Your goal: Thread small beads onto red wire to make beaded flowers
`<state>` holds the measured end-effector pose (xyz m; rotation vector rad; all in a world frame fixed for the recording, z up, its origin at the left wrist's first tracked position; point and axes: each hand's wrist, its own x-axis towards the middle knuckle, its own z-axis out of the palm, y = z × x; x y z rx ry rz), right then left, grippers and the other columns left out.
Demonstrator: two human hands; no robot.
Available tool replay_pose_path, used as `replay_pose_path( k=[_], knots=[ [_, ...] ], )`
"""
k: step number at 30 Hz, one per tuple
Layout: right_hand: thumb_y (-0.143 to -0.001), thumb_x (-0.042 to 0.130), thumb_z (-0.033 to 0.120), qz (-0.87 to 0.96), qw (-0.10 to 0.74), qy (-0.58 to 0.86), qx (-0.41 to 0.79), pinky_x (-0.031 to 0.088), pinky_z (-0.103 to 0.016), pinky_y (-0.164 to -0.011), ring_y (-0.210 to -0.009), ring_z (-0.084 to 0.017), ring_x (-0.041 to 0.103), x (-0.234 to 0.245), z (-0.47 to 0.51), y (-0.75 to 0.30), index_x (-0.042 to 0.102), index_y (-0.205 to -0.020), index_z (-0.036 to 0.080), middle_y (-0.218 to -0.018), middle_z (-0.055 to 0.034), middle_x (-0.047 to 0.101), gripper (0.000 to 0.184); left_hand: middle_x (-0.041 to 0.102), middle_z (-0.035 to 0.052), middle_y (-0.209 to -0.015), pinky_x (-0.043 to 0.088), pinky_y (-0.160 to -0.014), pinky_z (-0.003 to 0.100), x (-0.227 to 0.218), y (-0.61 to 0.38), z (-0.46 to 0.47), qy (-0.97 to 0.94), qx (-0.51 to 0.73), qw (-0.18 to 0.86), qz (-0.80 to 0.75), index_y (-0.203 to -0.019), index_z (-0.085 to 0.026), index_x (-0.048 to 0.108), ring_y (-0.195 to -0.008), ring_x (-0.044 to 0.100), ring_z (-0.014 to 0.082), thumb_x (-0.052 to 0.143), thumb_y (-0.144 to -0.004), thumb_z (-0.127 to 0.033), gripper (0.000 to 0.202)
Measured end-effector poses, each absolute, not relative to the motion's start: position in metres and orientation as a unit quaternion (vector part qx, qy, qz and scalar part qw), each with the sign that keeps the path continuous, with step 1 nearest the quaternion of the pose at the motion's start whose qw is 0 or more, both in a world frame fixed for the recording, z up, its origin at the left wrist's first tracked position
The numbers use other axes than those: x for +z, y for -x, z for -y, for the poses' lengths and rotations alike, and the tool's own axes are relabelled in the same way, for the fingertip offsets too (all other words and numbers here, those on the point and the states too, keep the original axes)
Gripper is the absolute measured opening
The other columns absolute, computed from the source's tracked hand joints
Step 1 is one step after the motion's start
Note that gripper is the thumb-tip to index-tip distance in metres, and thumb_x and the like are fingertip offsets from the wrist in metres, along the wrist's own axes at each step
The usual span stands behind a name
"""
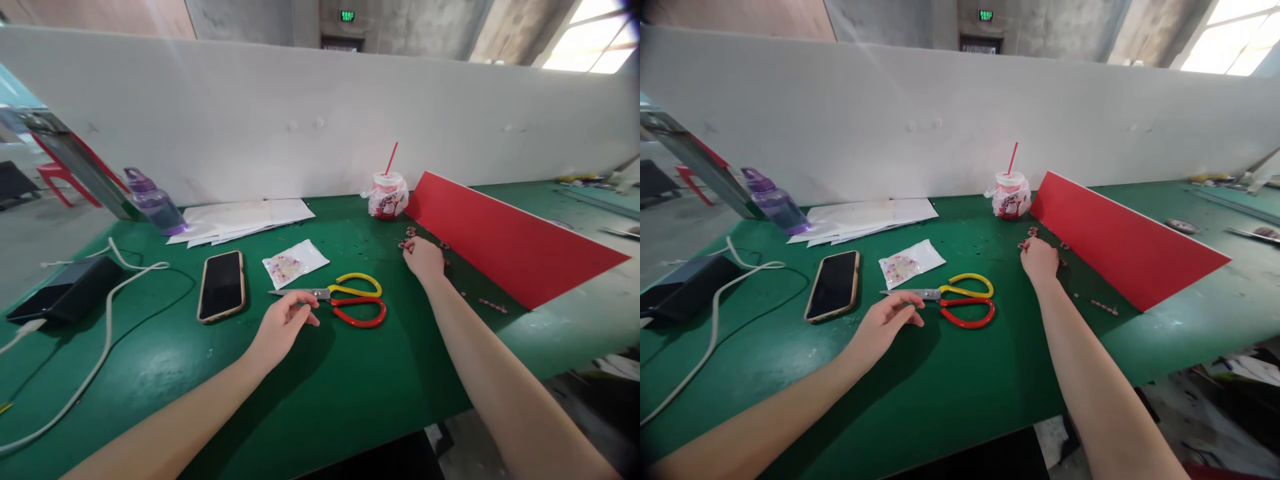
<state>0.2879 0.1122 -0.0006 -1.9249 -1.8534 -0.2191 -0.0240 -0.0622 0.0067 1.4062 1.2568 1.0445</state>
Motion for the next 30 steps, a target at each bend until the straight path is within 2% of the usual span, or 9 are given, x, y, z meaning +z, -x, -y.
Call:
replay_pose_path(
  k=[4,9,14,20,22,25,30],
  knots=[
    [-0.08,0.047,0.023,0.725,0.222,0.647,-0.085,0.038,-0.035,-0.079,-0.09,-0.023,0.059,0.004,-0.11,-0.272,0.062,-0.096,0.015,-0.091,-0.009,0.068,0.023,0.058,0.0045,-0.098,0.05,-0.075,0.029,0.007,0.024,0.063,-0.576,0.426,0.476,-0.51,-0.096,-0.017,0.056,-0.074,0.064,0.0133,0.045,-0.087,-0.025,0.016],
    [-0.079,0.054,0.03,0.824,0.155,0.542,-0.065,0.035,-0.035,-0.088,-0.096,-0.021,0.057,0.011,-0.099,-0.255,0.066,-0.085,0.021,-0.094,-0.0049,0.068,0.017,0.059,0.0044,-0.096,0.05,-0.074,0.029,0.005,0.026,0.062,-0.579,0.423,0.479,-0.506,-0.096,-0.017,0.056,-0.074,0.063,0.013,0.044,-0.088,-0.025,0.017],
    [-0.083,0.051,0.021,0.861,0.089,0.498,-0.062,0.037,-0.03,-0.084,-0.09,-0.018,0.058,0.013,-0.095,-0.25,0.066,-0.084,0.018,-0.091,-0.0063,0.067,0.015,0.061,0.0052,-0.095,0.049,-0.074,0.028,0.005,0.026,0.061,-0.58,0.414,0.48,-0.511,-0.094,-0.017,0.057,-0.074,0.063,0.0131,0.043,-0.088,-0.025,0.017],
    [-0.085,0.048,0.016,0.858,0.052,0.505,-0.076,0.04,-0.028,-0.078,-0.088,-0.019,0.059,0.017,-0.092,-0.245,0.063,-0.084,0.015,-0.091,-0.0096,0.065,0.015,0.062,0.0049,-0.092,0.048,-0.073,0.028,0.008,0.025,0.062,-0.58,0.413,0.479,-0.514,-0.092,-0.016,0.057,-0.073,0.063,0.0133,0.043,-0.087,-0.024,0.017],
    [-0.083,0.048,0.011,0.855,0.046,0.511,-0.075,0.04,-0.027,-0.076,-0.088,-0.019,0.06,0.019,-0.09,-0.244,0.063,-0.091,0.015,-0.092,-0.0092,0.066,0.018,0.062,0.0048,-0.091,0.048,-0.073,0.028,0.009,0.025,0.062,-0.579,0.412,0.478,-0.516,-0.091,-0.016,0.057,-0.072,0.063,0.0133,0.043,-0.087,-0.024,0.017],
    [-0.078,0.048,0.004,0.848,0.043,0.524,-0.072,0.041,-0.025,-0.072,-0.087,-0.017,0.062,0.021,-0.087,-0.244,0.061,-0.106,0.016,-0.096,-0.007,0.068,0.033,0.062,0.0045,-0.089,0.048,-0.073,0.028,0.01,0.024,0.062,-0.579,0.41,0.475,-0.521,-0.091,-0.016,0.057,-0.072,0.063,0.0133,0.043,-0.087,-0.024,0.017],
    [-0.082,0.049,0.018,0.821,0.043,0.565,-0.075,0.041,-0.027,-0.062,-0.084,-0.021,0.064,0.023,-0.084,-0.242,0.062,-0.106,0.018,-0.098,-0.0083,0.069,0.026,0.063,0.0039,-0.086,0.048,-0.073,0.029,0.011,0.024,0.063,-0.581,0.408,0.474,-0.521,-0.09,-0.016,0.057,-0.072,0.064,0.0142,0.044,-0.086,-0.026,0.017]
  ],
)
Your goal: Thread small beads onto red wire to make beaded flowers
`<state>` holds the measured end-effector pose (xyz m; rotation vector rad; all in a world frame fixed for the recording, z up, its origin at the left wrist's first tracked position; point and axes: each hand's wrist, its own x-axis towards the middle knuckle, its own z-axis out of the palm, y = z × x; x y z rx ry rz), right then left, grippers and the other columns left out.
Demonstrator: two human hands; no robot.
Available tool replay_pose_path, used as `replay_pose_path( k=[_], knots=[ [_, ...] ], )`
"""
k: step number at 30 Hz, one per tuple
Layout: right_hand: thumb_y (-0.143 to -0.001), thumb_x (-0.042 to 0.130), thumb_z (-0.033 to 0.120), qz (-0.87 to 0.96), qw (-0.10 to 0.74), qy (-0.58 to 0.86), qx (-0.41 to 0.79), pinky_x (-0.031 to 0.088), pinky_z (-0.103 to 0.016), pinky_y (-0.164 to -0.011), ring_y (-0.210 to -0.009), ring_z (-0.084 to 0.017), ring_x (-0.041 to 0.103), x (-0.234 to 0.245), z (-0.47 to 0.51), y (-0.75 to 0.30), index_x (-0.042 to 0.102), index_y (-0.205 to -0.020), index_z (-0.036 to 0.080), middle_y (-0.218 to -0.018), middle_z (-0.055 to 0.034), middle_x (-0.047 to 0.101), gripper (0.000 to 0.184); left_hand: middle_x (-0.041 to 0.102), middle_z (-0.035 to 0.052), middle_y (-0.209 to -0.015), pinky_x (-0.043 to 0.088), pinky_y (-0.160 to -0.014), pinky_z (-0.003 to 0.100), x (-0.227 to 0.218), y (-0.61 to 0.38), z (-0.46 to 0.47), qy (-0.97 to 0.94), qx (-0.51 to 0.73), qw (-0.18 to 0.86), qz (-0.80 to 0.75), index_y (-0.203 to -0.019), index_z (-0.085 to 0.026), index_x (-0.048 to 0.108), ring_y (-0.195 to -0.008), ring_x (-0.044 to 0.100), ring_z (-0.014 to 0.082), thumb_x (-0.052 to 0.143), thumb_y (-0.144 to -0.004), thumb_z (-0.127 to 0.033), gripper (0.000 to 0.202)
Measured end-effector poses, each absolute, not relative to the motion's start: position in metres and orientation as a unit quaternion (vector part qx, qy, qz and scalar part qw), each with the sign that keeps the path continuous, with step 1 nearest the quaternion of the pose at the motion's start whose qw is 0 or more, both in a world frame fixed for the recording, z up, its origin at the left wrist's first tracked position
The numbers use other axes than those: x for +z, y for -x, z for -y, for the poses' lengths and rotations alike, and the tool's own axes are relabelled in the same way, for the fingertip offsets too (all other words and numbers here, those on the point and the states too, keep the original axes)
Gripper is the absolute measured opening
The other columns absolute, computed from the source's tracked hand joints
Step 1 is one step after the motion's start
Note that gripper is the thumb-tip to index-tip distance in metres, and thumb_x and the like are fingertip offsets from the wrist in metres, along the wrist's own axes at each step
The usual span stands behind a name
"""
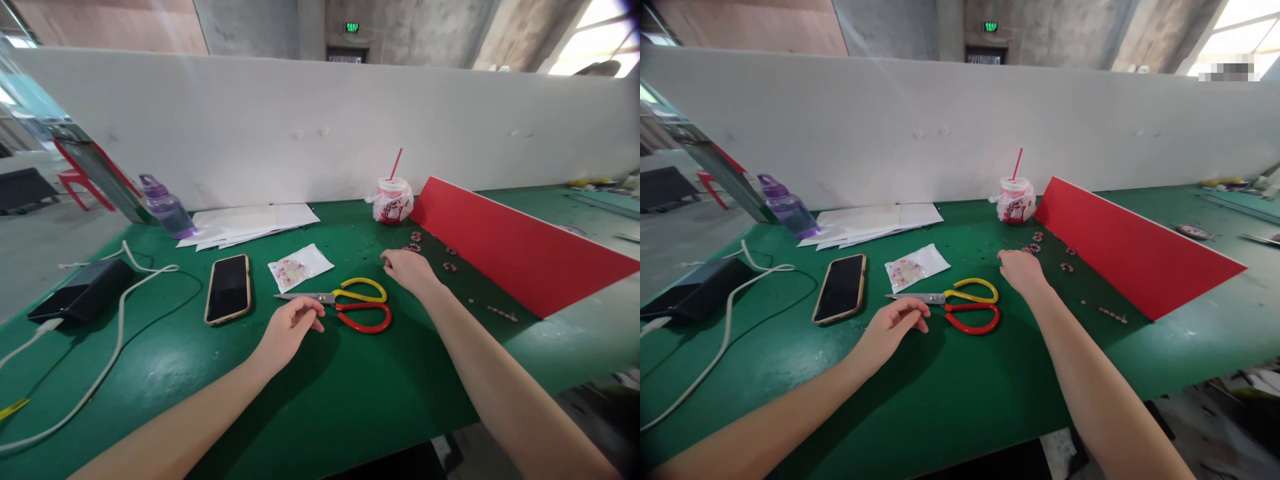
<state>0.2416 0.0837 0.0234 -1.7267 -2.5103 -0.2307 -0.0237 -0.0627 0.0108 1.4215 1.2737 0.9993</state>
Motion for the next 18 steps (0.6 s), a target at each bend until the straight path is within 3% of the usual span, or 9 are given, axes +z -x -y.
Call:
replay_pose_path(
  k=[6,18],
  knots=[
    [-0.081,0.048,0.012,0.823,0.032,0.563,-0.06,0.043,-0.025,-0.065,-0.089,-0.02,0.063,0.0222,-0.0826,-0.2392,0.066,-0.097,0.018,-0.098,-0.0083,0.068,0.025,0.063,0.0039,-0.084,0.049,-0.073,0.031,0.0096,0.0241,0.0618,-0.587,0.407,0.471,-0.518,-0.091,-0.017,0.057,-0.073,0.064,0.0155,0.044,-0.087,-0.027,0.017],
    [-0.079,0.048,0.01,0.836,0.016,0.547,-0.045,0.043,-0.026,-0.075,-0.095,-0.02,0.059,0.0215,-0.0815,-0.2428,0.063,-0.101,0.015,-0.1,-0.0093,0.065,0.027,0.063,0.0033,-0.084,0.048,-0.073,0.029,0.0068,0.026,0.062,-0.585,0.409,0.476,-0.515,-0.092,-0.017,0.057,-0.073,0.063,0.0144,0.043,-0.088,-0.026,0.017]
  ],
)
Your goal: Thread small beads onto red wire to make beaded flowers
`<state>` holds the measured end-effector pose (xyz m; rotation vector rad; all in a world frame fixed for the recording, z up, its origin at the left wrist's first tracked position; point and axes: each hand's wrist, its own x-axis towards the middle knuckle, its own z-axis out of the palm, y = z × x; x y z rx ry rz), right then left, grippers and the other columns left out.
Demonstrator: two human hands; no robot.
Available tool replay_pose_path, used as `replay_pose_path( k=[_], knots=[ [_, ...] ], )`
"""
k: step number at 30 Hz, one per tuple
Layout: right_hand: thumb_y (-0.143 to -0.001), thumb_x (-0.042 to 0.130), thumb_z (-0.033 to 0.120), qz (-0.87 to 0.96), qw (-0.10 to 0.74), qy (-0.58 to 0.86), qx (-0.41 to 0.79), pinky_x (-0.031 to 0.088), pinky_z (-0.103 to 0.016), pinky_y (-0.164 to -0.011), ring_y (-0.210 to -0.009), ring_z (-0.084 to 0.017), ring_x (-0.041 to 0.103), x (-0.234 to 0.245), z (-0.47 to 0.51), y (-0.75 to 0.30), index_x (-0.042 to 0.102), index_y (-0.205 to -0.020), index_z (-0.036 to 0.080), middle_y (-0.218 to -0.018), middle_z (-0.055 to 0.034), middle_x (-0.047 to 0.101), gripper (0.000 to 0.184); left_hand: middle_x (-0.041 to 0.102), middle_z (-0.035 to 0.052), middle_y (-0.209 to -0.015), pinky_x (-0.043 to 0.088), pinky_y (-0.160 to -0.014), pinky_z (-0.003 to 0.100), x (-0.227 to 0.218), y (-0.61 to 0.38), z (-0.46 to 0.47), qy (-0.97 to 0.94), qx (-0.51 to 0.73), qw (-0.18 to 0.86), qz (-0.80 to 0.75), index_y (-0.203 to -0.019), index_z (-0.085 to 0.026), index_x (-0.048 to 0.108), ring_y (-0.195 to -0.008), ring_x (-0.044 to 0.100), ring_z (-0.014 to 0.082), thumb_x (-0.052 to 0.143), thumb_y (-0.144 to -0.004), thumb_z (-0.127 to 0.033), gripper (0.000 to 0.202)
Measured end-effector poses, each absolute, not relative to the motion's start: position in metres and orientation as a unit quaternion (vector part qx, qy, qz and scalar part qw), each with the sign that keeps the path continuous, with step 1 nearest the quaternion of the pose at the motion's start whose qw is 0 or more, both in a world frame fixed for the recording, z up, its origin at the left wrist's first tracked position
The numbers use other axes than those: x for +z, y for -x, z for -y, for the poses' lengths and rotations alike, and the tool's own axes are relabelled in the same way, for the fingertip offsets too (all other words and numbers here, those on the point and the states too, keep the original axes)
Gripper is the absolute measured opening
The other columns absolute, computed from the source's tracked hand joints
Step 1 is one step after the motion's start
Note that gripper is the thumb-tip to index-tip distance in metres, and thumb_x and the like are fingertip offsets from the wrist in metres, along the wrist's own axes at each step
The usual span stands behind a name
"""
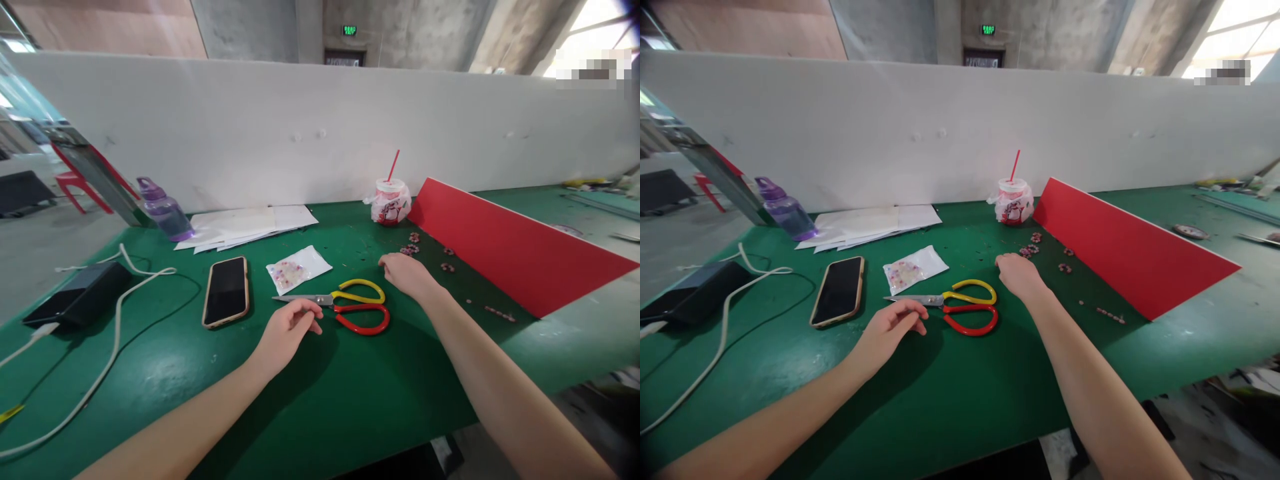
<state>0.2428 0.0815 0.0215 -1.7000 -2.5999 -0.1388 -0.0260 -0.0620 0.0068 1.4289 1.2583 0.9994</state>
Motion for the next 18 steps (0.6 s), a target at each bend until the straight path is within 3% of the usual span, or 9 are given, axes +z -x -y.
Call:
replay_pose_path(
  k=[4,10,18],
  knots=[
    [-0.074,0.053,0.013,0.819,0.006,0.572,-0.05,0.043,-0.027,-0.07,-0.095,-0.022,0.059,0.023,-0.081,-0.25,0.062,-0.1,0.015,-0.101,-0.011,0.063,0.027,0.063,0.0037,-0.086,0.048,-0.073,0.029,0.007,0.026,0.062,-0.585,0.408,0.475,-0.516,-0.093,-0.017,0.057,-0.073,0.063,0.0143,0.043,-0.088,-0.026,0.017],
    [-0.07,0.052,0.004,0.789,0.0,0.612,-0.053,0.042,-0.029,-0.066,-0.085,-0.023,0.063,0.023,-0.085,-0.259,0.063,-0.098,0.016,-0.096,-0.0119,0.065,0.032,0.061,0.0044,-0.091,0.049,-0.073,0.029,0.008,0.025,0.063,-0.584,0.412,0.477,-0.511,-0.091,-0.017,0.057,-0.072,0.063,0.0141,0.044,-0.087,-0.027,0.017],
    [-0.077,0.049,0.007,0.8,0.071,0.595,-0.023,0.045,-0.034,-0.071,-0.083,-0.025,0.064,0.024,-0.085,-0.253,0.066,-0.091,0.015,-0.092,-0.013,0.068,0.023,0.062,0.0044,-0.091,0.049,-0.073,0.03,0.011,0.024,0.062,-0.587,0.408,0.469,-0.518,-0.09,-0.017,0.057,-0.072,0.064,0.0145,0.044,-0.086,-0.028,0.017]
  ],
)
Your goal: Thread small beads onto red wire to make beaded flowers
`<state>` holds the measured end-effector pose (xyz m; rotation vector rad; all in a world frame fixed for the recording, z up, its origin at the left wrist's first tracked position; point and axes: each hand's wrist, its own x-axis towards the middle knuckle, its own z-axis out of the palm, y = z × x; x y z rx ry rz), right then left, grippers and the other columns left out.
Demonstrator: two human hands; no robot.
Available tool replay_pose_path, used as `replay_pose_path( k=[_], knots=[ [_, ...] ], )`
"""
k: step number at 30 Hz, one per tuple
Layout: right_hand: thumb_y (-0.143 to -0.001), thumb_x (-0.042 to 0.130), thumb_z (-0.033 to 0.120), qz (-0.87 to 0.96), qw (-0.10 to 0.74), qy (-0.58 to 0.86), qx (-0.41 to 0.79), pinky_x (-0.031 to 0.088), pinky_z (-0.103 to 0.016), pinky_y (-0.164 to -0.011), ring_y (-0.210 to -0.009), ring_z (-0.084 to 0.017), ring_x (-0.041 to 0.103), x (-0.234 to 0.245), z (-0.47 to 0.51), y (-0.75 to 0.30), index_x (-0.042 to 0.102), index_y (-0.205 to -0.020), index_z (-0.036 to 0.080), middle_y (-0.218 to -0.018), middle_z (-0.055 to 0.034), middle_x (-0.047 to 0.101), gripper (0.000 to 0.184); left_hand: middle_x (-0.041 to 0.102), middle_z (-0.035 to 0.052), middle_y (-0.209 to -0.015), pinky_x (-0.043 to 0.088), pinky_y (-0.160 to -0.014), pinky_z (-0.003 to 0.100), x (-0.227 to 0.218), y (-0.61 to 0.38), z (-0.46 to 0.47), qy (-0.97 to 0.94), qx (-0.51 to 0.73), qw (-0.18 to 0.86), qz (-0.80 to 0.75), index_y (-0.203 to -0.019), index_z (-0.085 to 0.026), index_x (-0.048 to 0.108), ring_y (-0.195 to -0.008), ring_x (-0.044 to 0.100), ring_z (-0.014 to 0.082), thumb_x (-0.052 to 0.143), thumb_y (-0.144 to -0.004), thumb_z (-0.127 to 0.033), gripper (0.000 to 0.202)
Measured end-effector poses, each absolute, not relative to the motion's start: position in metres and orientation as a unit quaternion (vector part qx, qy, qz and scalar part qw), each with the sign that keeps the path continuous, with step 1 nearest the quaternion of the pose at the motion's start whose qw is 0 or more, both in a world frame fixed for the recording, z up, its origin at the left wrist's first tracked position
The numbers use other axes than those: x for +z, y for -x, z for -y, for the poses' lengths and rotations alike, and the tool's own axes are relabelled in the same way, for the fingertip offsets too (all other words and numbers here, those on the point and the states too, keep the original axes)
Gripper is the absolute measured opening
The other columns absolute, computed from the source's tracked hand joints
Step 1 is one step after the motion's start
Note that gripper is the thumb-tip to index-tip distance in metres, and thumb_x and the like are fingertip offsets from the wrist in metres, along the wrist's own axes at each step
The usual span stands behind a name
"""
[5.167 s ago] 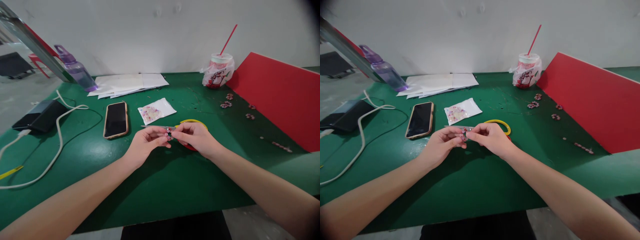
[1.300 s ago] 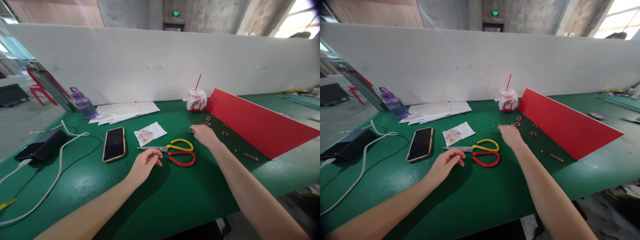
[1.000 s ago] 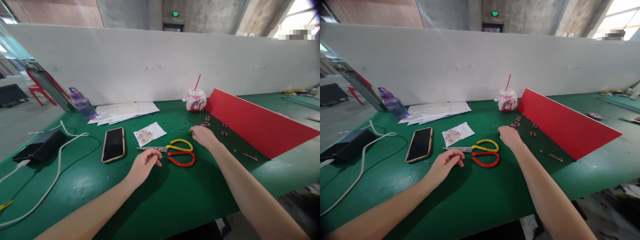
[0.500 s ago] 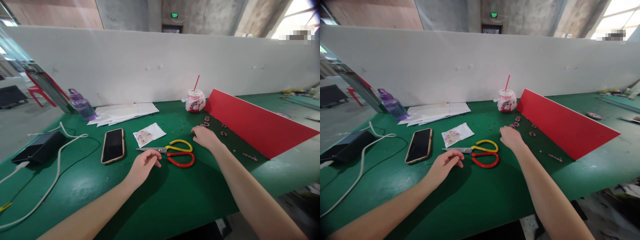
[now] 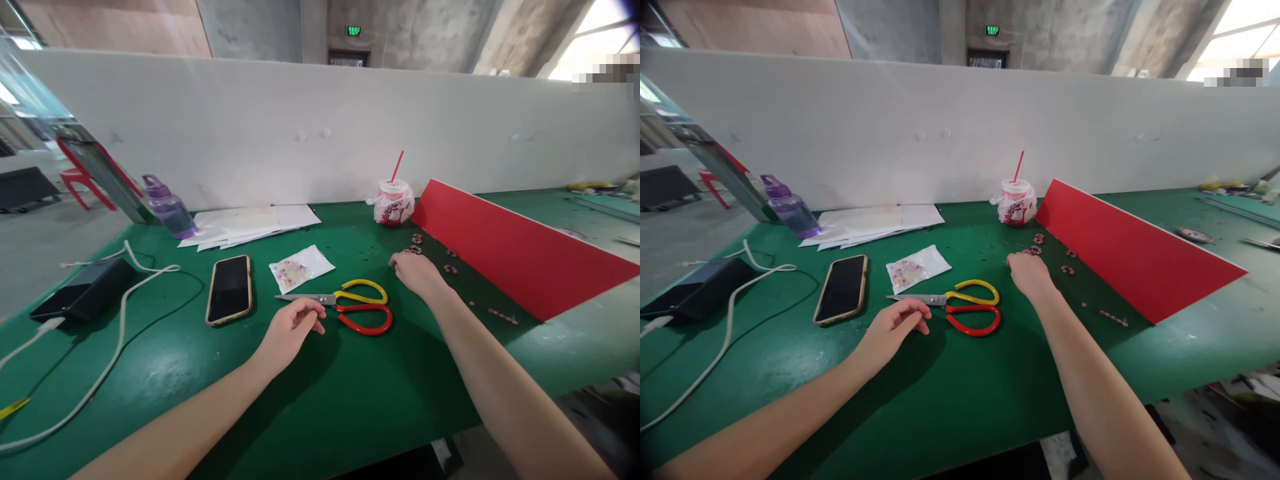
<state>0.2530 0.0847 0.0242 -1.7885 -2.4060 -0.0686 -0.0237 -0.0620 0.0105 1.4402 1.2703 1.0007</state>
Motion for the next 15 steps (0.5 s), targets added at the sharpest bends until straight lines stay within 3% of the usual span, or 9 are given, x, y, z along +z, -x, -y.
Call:
replay_pose_path(
  k=[5,10,12,15],
  knots=[
    [-0.087,0.043,0.017,0.786,0.208,0.581,0.028,0.05,-0.03,-0.077,-0.087,-0.018,0.065,0.032,-0.084,-0.244,0.06,-0.106,0.016,-0.102,-0.0098,0.066,0.025,0.061,0.0045,-0.091,0.049,-0.072,0.03,0.011,0.024,0.062,-0.587,0.407,0.47,-0.518,-0.09,-0.017,0.057,-0.072,0.064,0.0148,0.043,-0.086,-0.027,0.017],
    [-0.076,0.063,0.021,0.595,0.492,0.473,0.425,0.056,-0.034,-0.079,-0.075,-0.016,0.068,0.04,-0.077,-0.234,0.062,-0.096,0.016,-0.088,-0.0047,0.065,0.021,0.063,0.0034,-0.083,0.049,-0.072,0.03,0.011,0.025,0.063,-0.589,0.407,0.467,-0.519,-0.09,-0.017,0.057,-0.071,0.065,0.0156,0.043,-0.086,-0.027,0.018],
    [-0.073,0.067,0.016,0.523,0.511,0.427,0.532,0.056,-0.034,-0.085,-0.077,-0.015,0.068,0.04,-0.075,-0.232,0.063,-0.093,0.017,-0.087,-0.0035,0.064,0.02,0.063,0.0034,-0.082,0.048,-0.072,0.03,0.011,0.025,0.063,-0.59,0.406,0.466,-0.519,-0.09,-0.017,0.058,-0.071,0.065,0.0157,0.043,-0.086,-0.026,0.018],
    [-0.073,0.066,0.011,0.478,0.512,0.389,0.599,0.054,-0.035,-0.091,-0.081,-0.014,0.067,0.038,-0.073,-0.228,0.064,-0.092,0.019,-0.093,-0.0034,0.065,0.021,0.063,0.0035,-0.083,0.048,-0.072,0.03,0.01,0.025,0.062,-0.589,0.407,0.467,-0.519,-0.09,-0.017,0.058,-0.071,0.065,0.0156,0.043,-0.086,-0.027,0.018]
  ],
)
